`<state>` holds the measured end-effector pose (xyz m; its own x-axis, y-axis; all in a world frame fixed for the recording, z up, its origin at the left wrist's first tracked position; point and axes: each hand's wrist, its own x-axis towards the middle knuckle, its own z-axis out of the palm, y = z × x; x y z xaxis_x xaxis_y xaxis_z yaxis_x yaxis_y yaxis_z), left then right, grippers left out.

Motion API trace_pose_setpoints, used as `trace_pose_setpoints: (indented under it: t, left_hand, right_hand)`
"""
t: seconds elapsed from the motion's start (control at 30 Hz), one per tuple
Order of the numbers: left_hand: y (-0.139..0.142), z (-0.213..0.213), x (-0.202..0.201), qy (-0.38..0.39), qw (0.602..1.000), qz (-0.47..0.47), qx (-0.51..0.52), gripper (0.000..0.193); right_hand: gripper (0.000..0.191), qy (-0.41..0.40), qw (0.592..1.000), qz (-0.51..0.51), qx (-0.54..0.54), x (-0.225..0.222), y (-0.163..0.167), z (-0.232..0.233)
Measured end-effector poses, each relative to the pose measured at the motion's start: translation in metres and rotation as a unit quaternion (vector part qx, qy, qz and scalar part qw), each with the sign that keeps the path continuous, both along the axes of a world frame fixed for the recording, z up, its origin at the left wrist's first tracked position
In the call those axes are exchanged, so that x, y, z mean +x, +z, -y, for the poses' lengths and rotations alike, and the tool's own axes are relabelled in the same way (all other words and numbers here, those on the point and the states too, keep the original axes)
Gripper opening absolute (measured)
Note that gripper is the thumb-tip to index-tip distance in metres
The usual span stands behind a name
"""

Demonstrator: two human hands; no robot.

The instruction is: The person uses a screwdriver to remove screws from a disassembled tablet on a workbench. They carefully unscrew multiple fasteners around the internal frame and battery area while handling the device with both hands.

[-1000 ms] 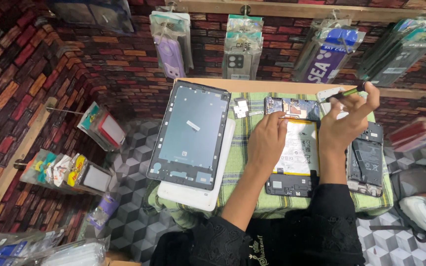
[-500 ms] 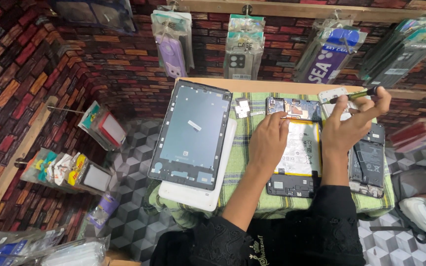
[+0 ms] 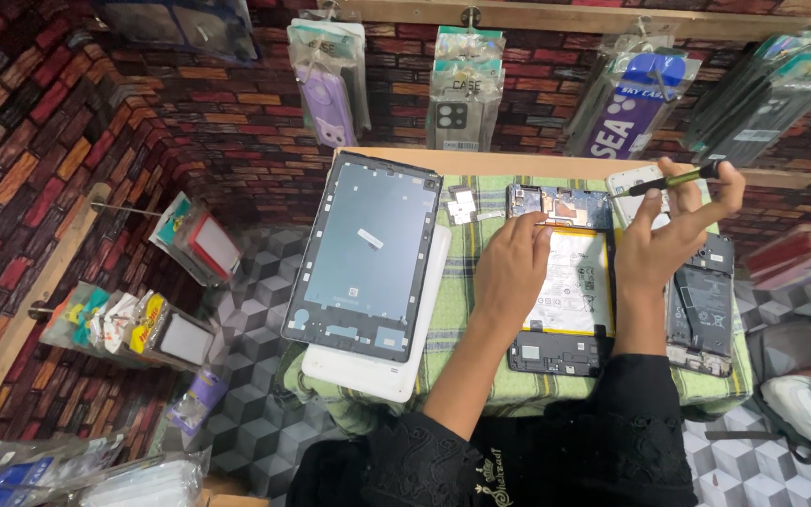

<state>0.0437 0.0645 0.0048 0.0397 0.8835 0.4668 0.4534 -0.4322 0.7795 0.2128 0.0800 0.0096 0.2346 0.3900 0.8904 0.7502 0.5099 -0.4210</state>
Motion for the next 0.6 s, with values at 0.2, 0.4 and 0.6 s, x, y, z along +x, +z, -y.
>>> trace_pose_setpoints:
  t: [0.2,0.4,0.6]
  left_hand:
    - [-0.001,0.000,0.001,0.002,1.000,0.001,0.006,0.029]
    - [0.000,0.000,0.000,0.001,1.000,-0.004,0.002,0.029]
    - [0.000,0.000,0.000,0.000,1.000,-0.010,-0.008,0.029]
  right_hand:
    - [0.065,-0.081,0.996,-0.019,-0.033,0.002,-0.004,-0.002]
    - [0.071,0.006,0.999,-0.043,-0.017,0.004,-0.009,-0.004]
    - [0.071,-0.030,0.998,-0.054,0.008,0.006,-0.016,-0.006]
